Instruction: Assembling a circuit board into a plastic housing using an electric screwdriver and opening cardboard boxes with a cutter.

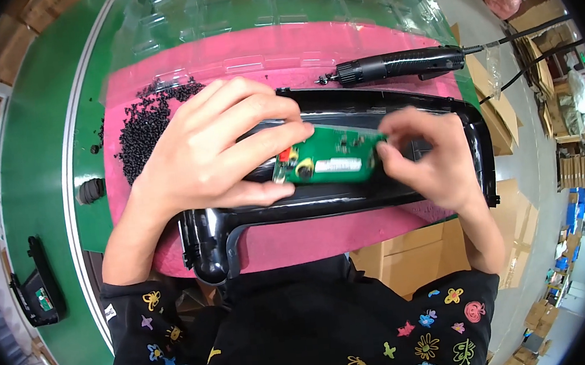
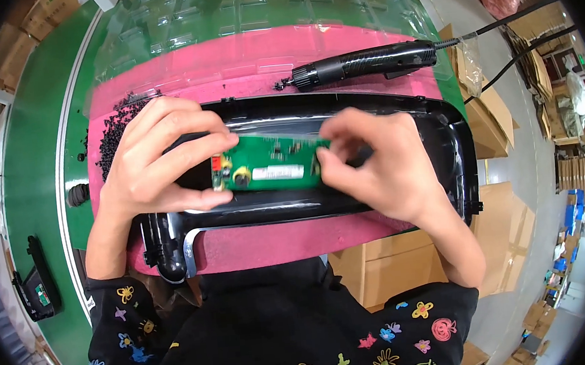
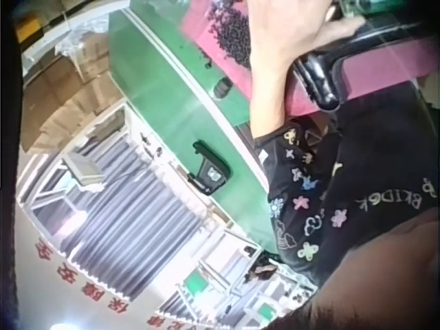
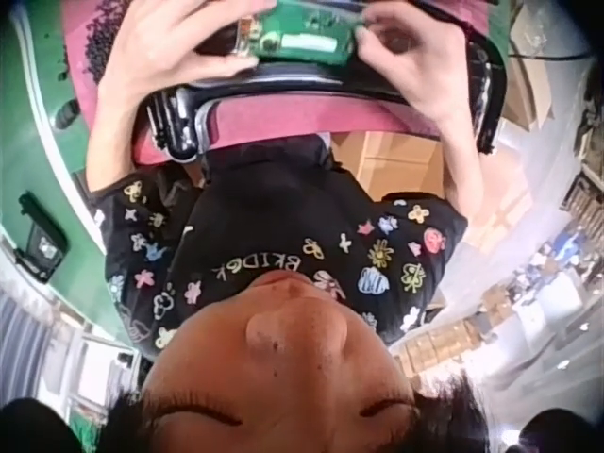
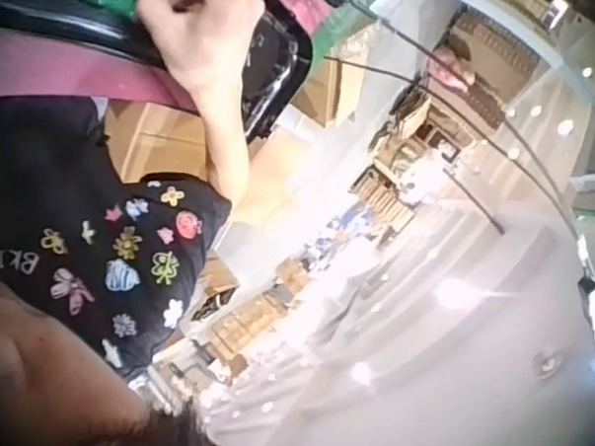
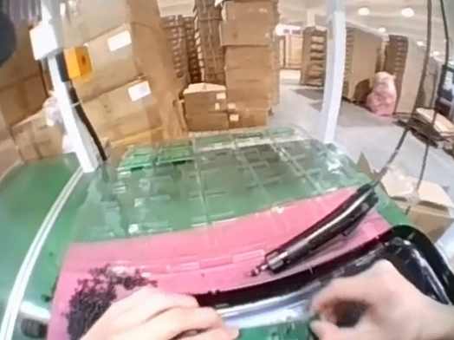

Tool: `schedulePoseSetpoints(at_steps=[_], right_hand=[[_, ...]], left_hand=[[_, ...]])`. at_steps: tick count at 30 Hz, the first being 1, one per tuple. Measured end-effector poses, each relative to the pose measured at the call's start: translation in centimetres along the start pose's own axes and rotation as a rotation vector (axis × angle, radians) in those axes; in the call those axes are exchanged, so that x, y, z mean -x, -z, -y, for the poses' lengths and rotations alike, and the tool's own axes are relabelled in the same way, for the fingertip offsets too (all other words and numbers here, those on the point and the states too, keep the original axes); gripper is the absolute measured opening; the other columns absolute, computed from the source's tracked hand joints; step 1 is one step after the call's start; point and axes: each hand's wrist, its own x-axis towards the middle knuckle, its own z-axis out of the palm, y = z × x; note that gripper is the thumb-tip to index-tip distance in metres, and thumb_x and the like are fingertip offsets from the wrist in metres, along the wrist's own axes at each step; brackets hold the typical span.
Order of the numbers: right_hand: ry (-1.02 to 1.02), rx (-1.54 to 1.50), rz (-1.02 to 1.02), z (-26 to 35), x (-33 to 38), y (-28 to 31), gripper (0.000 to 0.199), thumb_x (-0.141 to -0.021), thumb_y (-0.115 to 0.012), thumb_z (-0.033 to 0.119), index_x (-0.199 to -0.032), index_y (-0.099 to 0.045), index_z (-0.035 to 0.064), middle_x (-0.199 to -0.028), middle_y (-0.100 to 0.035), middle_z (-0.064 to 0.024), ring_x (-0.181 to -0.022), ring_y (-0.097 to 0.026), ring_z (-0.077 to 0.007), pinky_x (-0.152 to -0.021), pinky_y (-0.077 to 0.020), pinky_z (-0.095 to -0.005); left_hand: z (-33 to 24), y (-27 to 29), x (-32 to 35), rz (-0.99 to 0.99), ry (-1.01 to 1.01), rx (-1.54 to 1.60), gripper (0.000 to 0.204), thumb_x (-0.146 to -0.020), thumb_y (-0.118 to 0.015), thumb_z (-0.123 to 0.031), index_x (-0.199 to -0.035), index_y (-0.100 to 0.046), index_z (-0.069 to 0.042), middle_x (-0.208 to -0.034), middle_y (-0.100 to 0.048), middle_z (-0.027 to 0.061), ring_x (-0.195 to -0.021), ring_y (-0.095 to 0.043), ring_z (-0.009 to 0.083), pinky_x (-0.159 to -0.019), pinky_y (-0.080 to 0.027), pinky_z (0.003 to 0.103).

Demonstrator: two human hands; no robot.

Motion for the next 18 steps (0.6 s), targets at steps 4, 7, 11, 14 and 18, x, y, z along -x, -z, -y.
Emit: schedulePoseSetpoints(at_steps=[4,7,11,14,18], right_hand=[[-0.172,-0.353,0.336,0.7,1.8,0.9,0.007,-0.074,-0.065,0.002,-0.077,-0.063,-0.0037,-0.061,-0.064,-0.0058,-0.057,-0.063,-0.0121,-0.059,-0.0509,-0.0244],[-0.219,-0.349,0.383,0.0,2.6,0.4,0.018,-0.073,-0.068,0.001,-0.088,-0.063,-0.0043,-0.063,-0.063,-0.0059,-0.06,-0.064,-0.0118,-0.064,-0.0507,-0.0238],[-0.169,-0.376,0.249,-0.8,2.6,-0.5,0.048,-0.065,-0.078,0.006,-0.108,-0.057,-0.0014,-0.083,-0.062,-0.0086,-0.074,-0.062,-0.0141,-0.073,-0.049,-0.026],[-0.013,-0.179,0.217,-1.9,1.8,-0.9,0.057,-0.06,-0.081,0.01,-0.111,-0.057,0.0019,-0.097,-0.061,-0.0098,-0.081,-0.058,-0.0187,-0.075,-0.0486,-0.0291],[0.105,-0.035,0.129,-3.5,0.0,-1.4,0.059,-0.056,-0.08,0.012,-0.109,-0.058,-0.0011,-0.111,-0.06,-0.0143,-0.104,-0.057,-0.028,-0.092,-0.0436,-0.035]], left_hand=[[0.1,0.3,0.7,0.214,0.073,0.415,0.052,-0.05,-0.083,-0.023,-0.094,-0.066,-0.003,-0.094,-0.062,0.0072,-0.079,-0.057,0.0259,-0.068,-0.047,0.036],[-0.1,-0.7,1.1,0.226,0.069,0.474,0.053,-0.048,-0.083,-0.021,-0.093,-0.065,0.0,-0.092,-0.062,0.0087,-0.075,-0.057,0.0245,-0.062,-0.048,0.034],[0.1,-1.1,1.2,0.173,0.17,0.418,0.053,-0.047,-0.083,-0.018,-0.093,-0.066,0.001,-0.092,-0.062,0.0092,-0.075,-0.058,0.0247,-0.063,-0.049,0.034],[0.0,-1.4,1.3,0.196,0.268,0.368,0.053,-0.048,-0.083,-0.015,-0.095,-0.065,0.001,-0.093,-0.062,0.0097,-0.077,-0.06,0.0248,-0.067,-0.05,0.033],[0.5,-1.4,1.3,0.202,0.338,0.303,0.055,-0.051,-0.083,-0.013,-0.101,-0.063,0.001,-0.096,-0.062,0.0109,-0.083,-0.06,0.0258,-0.073,-0.051,0.034]])
